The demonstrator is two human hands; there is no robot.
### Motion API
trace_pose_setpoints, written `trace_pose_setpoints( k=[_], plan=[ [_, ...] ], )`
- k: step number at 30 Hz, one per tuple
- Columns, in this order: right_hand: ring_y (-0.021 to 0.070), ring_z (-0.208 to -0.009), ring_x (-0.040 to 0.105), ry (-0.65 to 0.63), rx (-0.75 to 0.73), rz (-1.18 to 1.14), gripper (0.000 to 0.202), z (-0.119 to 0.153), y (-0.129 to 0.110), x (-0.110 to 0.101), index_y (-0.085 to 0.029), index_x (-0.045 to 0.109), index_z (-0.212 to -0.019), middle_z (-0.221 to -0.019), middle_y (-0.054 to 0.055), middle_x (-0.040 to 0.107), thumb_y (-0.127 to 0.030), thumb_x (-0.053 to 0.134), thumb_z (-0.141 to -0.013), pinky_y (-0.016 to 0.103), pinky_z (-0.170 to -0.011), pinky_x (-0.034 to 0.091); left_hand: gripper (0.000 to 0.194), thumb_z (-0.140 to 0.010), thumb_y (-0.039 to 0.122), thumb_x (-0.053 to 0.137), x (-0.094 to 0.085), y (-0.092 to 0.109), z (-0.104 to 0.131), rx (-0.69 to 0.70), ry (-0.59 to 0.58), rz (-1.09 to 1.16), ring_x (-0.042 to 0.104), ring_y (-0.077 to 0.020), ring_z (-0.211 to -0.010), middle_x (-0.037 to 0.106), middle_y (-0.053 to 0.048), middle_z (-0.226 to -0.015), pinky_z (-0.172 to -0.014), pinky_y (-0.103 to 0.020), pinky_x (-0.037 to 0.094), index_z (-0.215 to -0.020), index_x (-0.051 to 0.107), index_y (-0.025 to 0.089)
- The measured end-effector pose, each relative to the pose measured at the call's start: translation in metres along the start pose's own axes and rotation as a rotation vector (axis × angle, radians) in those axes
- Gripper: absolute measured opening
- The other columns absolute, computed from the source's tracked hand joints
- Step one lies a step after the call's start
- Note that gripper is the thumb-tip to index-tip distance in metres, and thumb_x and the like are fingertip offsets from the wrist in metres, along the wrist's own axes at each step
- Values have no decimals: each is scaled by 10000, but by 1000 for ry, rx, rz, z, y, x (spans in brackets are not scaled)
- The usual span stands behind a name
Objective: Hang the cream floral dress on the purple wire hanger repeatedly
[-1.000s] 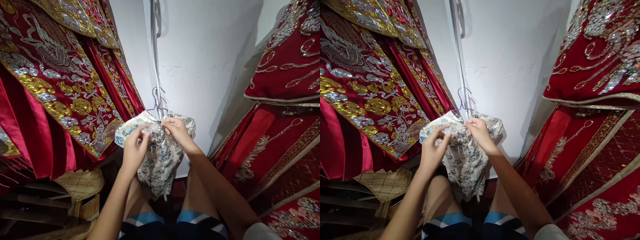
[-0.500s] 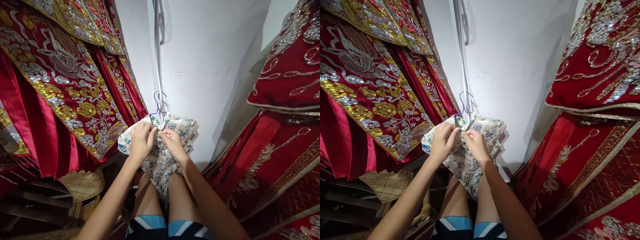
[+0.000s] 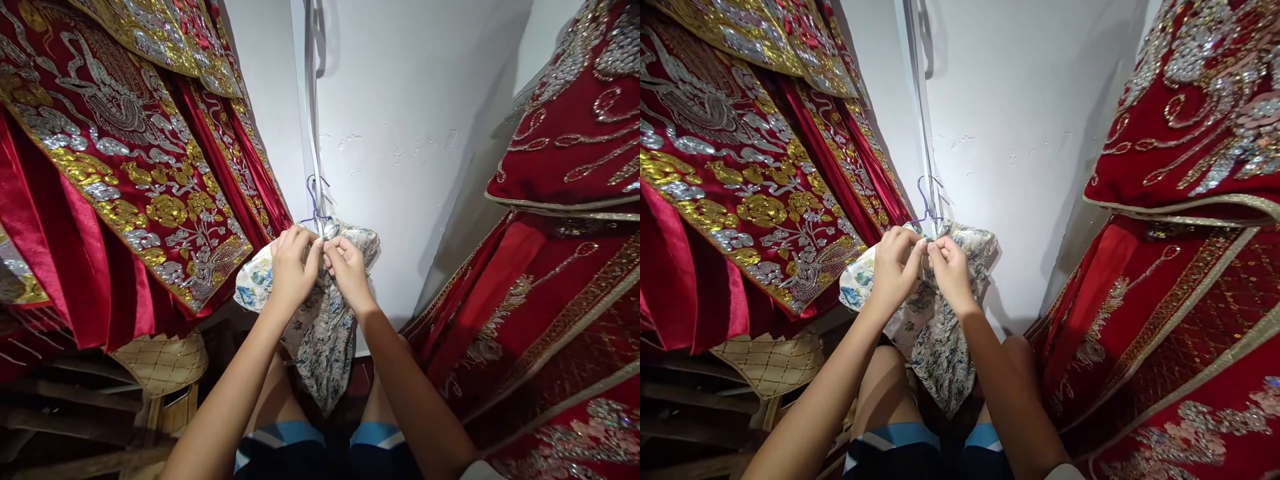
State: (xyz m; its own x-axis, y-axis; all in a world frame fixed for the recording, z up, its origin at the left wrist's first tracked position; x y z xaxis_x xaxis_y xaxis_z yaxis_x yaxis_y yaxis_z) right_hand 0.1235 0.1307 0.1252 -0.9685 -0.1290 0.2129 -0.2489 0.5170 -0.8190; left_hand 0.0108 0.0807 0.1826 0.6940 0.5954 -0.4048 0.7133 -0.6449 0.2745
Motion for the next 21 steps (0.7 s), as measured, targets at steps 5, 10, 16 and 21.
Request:
trace_pose_setpoints(
  k=[5, 10, 16, 21],
  plan=[
    [108, -531, 420, -113, 28, 86, 236, -4, 14, 5, -231, 504, -779, -606, -59, 489, -415, 589, -900, 242, -512, 313, 154, -987, 255, 539, -3, 1, -1, -12, 81, 85, 574, -199, -904, 627, -37, -908, -853, -341, 426, -858, 600, 198],
    [101, -483, 352, -101, 93, 254, 235, -1, 47, -4, -228, 466, -662, -541, -70, 422, -318, 586, -844, 247, -485, 255, 142, -958, 255, 599, -23, -25, 1, -129, 235, 264, 580, -174, -899, 620, -28, -896, -831, -307, 454, -842, 649, 189],
    [100, -505, 321, 6, 126, 212, 235, 44, 66, -32, -228, 432, -564, -508, -70, 364, -245, 591, -737, 252, -498, 222, 73, -911, 239, 640, -70, -121, 42, -611, 588, 633, 594, -134, -816, 639, -18, -879, -750, -269, 502, -894, 650, 168],
    [105, -503, 319, 52, 153, 133, 235, 85, 55, -29, -230, 430, -569, -521, -62, 362, -266, 566, -756, 260, -498, 228, 172, -978, 221, 477, -50, -177, 119, -975, 697, 972, 689, -179, -917, 714, -77, -869, -881, -337, 559, -897, 618, 163]
  ],
)
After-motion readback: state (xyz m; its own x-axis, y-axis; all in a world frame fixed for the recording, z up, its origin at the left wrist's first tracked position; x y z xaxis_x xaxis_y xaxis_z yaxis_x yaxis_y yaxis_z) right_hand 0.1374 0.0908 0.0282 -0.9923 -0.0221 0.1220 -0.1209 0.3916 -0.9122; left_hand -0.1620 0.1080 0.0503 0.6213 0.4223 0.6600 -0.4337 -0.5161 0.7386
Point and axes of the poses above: each hand's wrist, its own z-axis away from the middle knuckle, its own x-axis out of the palm, y = z × x, the point moved 9 cm from there along -z, towards the middle knuckle
